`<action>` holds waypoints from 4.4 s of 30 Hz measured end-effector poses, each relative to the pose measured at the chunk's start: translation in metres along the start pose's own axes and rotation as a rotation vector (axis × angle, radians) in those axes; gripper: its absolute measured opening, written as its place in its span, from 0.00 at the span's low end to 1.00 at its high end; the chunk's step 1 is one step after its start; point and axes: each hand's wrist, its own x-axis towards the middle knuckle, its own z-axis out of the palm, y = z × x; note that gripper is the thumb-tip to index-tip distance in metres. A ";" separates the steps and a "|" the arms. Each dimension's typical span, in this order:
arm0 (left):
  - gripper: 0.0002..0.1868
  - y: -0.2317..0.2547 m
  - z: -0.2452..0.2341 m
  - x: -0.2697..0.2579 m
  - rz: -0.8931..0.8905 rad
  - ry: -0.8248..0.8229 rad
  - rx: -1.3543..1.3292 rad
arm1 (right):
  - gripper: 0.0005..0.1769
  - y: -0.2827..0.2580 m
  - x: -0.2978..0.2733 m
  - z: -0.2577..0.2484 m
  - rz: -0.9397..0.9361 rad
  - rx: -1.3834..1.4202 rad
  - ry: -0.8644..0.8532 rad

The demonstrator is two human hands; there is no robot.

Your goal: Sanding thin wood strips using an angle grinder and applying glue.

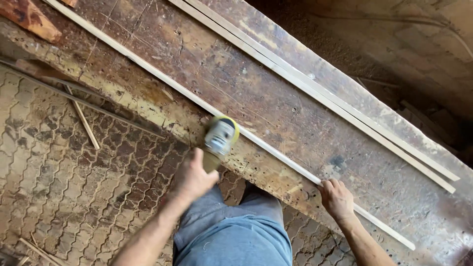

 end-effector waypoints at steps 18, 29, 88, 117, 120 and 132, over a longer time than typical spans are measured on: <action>0.27 -0.014 -0.060 0.038 -0.244 0.322 -0.229 | 0.11 0.023 -0.007 0.047 -0.015 -0.145 0.127; 0.29 0.016 0.007 -0.007 -0.199 0.277 -0.180 | 0.11 0.015 -0.002 0.035 -0.034 -0.116 0.164; 0.31 0.374 0.541 -0.277 0.439 -0.169 0.283 | 0.20 0.384 -0.283 0.077 0.945 1.826 -0.236; 0.39 0.224 0.239 -0.200 -0.032 1.058 -1.098 | 0.30 -0.070 -0.136 -0.054 -0.262 0.793 -0.591; 0.37 0.214 0.219 -0.207 -0.053 1.089 -1.196 | 0.31 -0.090 -0.129 -0.049 -0.255 0.775 -0.615; 0.36 0.156 0.173 -0.227 0.172 0.795 -1.329 | 0.48 -0.122 -0.136 -0.110 -0.246 0.797 -0.442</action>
